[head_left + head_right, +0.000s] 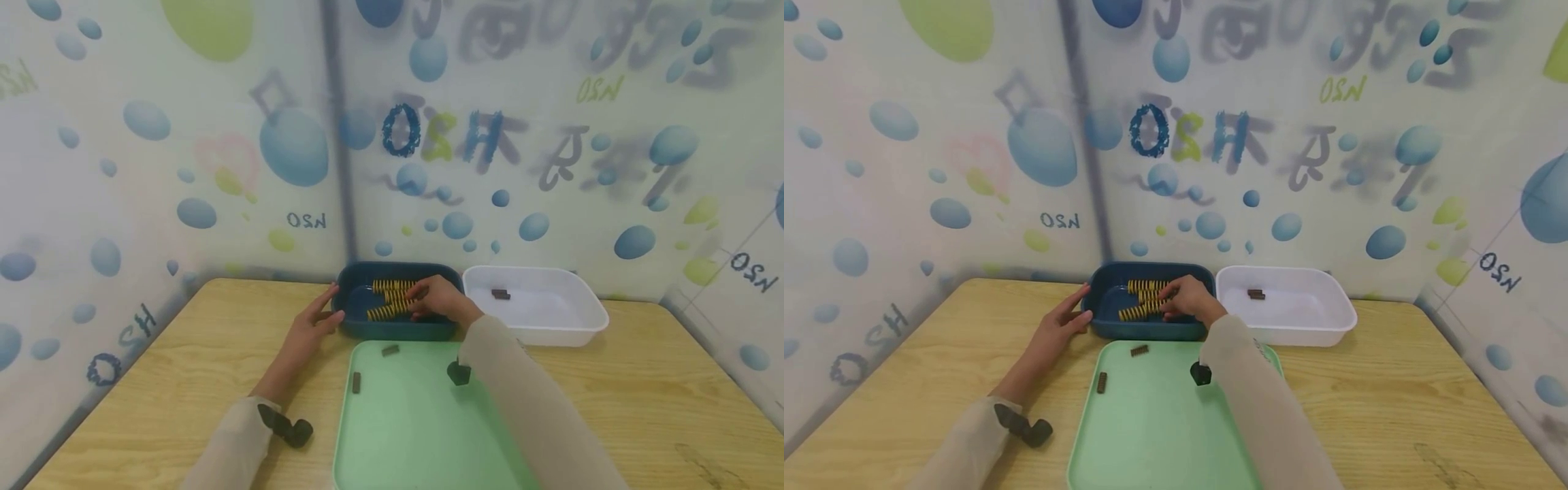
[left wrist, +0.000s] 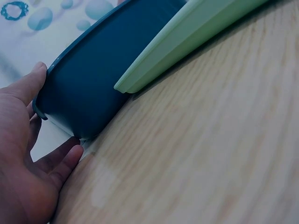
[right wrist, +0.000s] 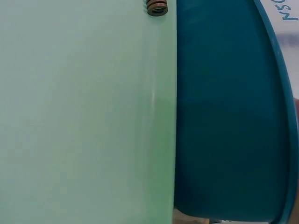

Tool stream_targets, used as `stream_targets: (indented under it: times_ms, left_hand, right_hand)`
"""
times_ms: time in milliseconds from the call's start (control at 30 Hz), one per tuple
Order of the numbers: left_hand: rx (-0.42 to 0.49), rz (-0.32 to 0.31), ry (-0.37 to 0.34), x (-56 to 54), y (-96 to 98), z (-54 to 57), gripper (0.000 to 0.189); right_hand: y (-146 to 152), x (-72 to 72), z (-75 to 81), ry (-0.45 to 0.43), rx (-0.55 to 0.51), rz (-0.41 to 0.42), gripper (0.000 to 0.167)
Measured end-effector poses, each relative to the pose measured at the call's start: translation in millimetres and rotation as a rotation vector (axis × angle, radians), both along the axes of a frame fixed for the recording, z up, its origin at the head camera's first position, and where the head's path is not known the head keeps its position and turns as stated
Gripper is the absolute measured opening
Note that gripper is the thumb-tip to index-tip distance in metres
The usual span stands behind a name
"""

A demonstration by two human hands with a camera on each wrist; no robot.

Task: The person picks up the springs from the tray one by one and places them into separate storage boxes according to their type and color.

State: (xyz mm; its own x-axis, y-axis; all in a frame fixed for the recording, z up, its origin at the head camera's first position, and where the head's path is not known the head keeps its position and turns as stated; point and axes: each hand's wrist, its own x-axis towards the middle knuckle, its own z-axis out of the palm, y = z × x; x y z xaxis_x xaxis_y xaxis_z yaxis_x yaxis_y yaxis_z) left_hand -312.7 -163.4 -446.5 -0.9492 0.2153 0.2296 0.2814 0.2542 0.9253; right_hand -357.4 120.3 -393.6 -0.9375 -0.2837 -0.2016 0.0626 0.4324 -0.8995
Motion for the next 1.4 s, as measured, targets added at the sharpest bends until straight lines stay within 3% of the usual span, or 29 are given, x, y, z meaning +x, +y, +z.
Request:
stream_targets:
  times_ms: [200, 400, 733, 900, 1100, 1300, 1400]
  left_hand:
    - [-0.007, 0.000, -0.002, -0.3, 0.2, 0.3, 0.058]
    - [-0.004, 0.004, -0.008, 0.0, 0.6, -0.2, 0.058]
    - [-0.008, 0.006, -0.007, 2.7, 1.4, 1.1, 0.057]
    - [-0.018, 0.010, -0.004, 2.2, 0.3, 0.8, 0.056]
    - [-0.021, 0.003, -0.026, 3.8, -1.1, 1.7, 0.058]
    - [-0.012, -0.014, -0.049, 16.4, 3.7, 22.2, 0.059]
    - [-0.028, -0.014, -0.045, 23.1, 6.8, 31.6, 0.058]
  right_hand:
    - [1.1, 1.7, 2.3, 0.019, 0.049, 0.028, 0.024]
    - [-1.1, 1.3, 1.9, 0.038, 0.088, 0.001, 0.026]
    - [3.3, 9.7, 11.1, 0.186, 0.188, -0.064, 0.031]
    - [6.3, 23.4, 16.8, 0.249, 0.096, -0.060, 0.037]
    - [3.7, 50.0, 17.3, 0.367, -0.012, -0.033, 0.025]
    - [0.2, 74.3, 13.0, 0.369, -0.138, 0.106, 0.023]
    - [-1.5, 82.4, 7.1, 0.372, -0.143, 0.175, 0.023]
